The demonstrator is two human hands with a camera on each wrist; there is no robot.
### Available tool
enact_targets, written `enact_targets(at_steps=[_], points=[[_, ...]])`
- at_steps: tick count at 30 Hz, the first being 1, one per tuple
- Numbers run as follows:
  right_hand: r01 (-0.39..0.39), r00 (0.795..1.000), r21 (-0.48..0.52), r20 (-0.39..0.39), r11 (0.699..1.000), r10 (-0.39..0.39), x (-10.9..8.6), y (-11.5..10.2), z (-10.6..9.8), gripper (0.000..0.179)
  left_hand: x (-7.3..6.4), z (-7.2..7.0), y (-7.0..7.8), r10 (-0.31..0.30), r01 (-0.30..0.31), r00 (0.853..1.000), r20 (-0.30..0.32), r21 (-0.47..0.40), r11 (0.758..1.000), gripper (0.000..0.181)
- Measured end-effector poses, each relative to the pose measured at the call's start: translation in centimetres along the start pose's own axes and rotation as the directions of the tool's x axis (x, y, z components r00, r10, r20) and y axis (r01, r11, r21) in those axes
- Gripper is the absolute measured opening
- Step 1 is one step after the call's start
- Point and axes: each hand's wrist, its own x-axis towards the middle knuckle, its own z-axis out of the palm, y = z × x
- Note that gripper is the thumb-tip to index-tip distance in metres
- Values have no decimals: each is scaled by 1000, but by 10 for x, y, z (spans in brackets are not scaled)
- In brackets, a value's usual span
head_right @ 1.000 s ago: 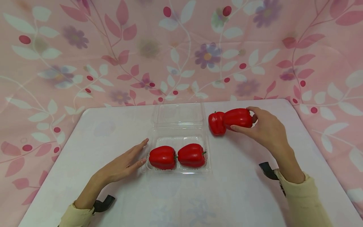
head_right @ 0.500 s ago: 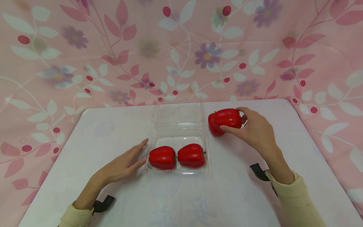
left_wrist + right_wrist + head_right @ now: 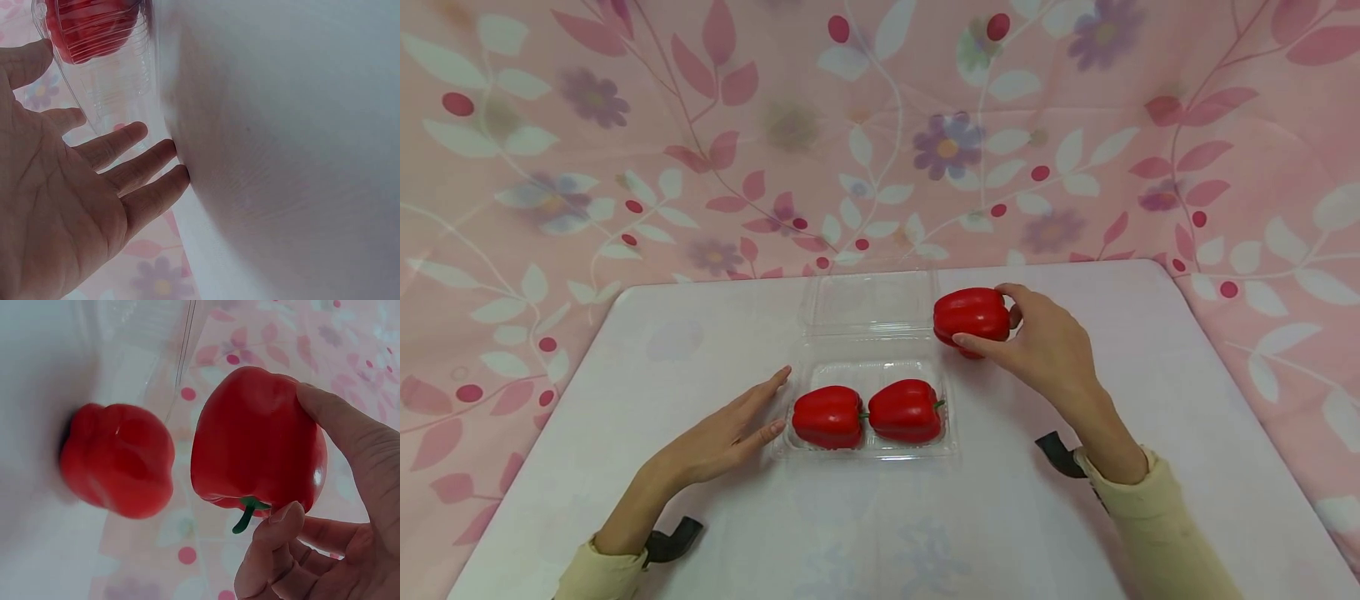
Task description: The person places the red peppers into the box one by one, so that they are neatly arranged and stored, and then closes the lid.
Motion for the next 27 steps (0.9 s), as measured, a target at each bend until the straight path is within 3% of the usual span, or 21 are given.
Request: enact_targets(at_steps=[19, 27], points=[[68, 996, 33, 51, 997, -70, -2, -37, 27, 82, 0, 0, 0, 6, -6, 1000, -4, 1, 1000, 75], [58, 995, 23, 86, 998, -60, -1, -51, 36, 81, 0, 0, 0, 11, -11, 1000, -7, -2, 1000, 75]])
